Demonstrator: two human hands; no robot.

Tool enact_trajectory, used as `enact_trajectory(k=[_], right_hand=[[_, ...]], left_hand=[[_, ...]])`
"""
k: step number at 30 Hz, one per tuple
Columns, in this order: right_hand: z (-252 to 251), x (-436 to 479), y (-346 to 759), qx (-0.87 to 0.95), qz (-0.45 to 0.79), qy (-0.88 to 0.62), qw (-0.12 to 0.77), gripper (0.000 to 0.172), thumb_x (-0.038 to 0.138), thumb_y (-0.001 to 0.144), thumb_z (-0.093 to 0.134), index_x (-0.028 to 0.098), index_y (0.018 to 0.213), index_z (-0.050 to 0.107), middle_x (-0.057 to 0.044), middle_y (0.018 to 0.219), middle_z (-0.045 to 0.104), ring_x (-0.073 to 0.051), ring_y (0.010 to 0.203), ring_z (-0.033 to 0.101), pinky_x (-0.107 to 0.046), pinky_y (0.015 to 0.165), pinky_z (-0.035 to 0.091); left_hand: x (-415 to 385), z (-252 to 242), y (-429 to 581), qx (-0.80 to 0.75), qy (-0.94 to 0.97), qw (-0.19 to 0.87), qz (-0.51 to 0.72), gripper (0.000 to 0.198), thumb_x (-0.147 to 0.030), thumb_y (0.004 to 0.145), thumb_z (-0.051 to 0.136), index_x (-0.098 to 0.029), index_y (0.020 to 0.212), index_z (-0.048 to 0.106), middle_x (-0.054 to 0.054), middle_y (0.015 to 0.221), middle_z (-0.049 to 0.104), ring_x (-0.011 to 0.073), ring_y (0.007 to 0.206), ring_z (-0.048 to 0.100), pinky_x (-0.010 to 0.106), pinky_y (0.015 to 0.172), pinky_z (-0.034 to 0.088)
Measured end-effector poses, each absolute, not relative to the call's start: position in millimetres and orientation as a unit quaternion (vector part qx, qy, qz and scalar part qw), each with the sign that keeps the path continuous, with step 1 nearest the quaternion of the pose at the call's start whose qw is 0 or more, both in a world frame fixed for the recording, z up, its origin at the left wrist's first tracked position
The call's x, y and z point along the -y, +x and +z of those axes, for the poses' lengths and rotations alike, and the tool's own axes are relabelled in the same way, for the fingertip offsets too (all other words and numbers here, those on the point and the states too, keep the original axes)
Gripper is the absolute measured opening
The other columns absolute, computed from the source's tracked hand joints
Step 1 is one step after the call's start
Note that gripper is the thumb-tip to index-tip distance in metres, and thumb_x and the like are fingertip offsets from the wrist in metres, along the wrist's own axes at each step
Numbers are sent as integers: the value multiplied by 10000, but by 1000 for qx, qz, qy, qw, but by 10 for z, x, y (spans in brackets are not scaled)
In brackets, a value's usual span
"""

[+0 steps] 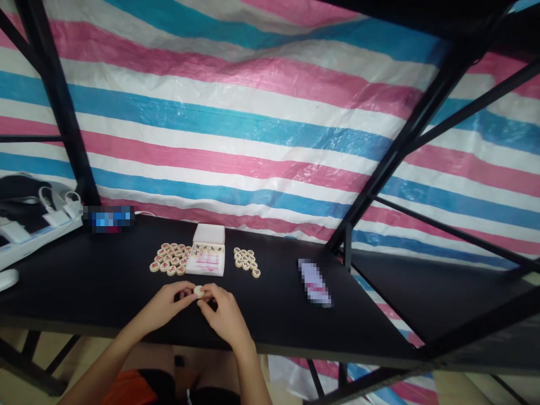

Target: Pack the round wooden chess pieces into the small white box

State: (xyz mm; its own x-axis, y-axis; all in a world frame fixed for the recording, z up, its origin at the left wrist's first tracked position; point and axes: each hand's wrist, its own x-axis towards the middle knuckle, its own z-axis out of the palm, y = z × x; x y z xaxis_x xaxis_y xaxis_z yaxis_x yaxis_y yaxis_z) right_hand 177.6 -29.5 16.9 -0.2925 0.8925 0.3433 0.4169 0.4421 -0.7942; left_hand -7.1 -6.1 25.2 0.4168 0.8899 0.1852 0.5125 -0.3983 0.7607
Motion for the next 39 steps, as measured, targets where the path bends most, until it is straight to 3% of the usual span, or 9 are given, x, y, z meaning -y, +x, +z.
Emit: enact_trajectory(k=[4,7,12,19,31,39], right_hand=[[160,277,1768,726,317,-450,413,205,234,857,545,225,1060,569,-14,878,696,-158,794,640,-260,743,468],[143,256,1761,725,317,-455,408,157,206,847,546,222,996,592,-9,870,690,-154,779,634,-258,734,466],[151,253,1766,741,282,-450,411,70,193,825,564,215,883,598,-7,873,637,-149,785,597,-249,707,456],[154,274,1774,760,264,-430,410,79,179,837,539,219,869,598,-5,876,620,-139,774,584,-256,743,451],[196,288,1770,739,313,-432,412,225,200,833,549,223,1054,582,-12,906,686,-143,770,622,-264,750,480],[124,244,1765,742,277,-451,411,84,180,837,511,203,808,586,7,759,624,-135,710,586,-242,678,457]], left_hand=[[55,213,-81,-445,776,330,302,232,-274,802,552,-212,1012,627,-25,747,644,131,660,560,206,605,399],[55,193,-87,-442,781,325,299,195,-236,791,543,-220,967,626,-29,757,650,129,671,557,205,617,402],[72,235,-71,-456,768,331,305,258,-346,838,522,-203,1032,614,-9,776,679,138,654,575,219,606,406],[76,270,-69,-451,787,307,289,250,-390,829,539,-193,890,680,11,771,675,150,670,566,223,614,408],[46,233,-93,-434,780,338,299,291,-300,812,548,-216,1075,639,-3,804,682,132,644,560,221,629,425],[80,242,-88,-432,793,308,300,235,-272,821,526,-214,992,677,9,846,702,139,677,571,221,627,428]])
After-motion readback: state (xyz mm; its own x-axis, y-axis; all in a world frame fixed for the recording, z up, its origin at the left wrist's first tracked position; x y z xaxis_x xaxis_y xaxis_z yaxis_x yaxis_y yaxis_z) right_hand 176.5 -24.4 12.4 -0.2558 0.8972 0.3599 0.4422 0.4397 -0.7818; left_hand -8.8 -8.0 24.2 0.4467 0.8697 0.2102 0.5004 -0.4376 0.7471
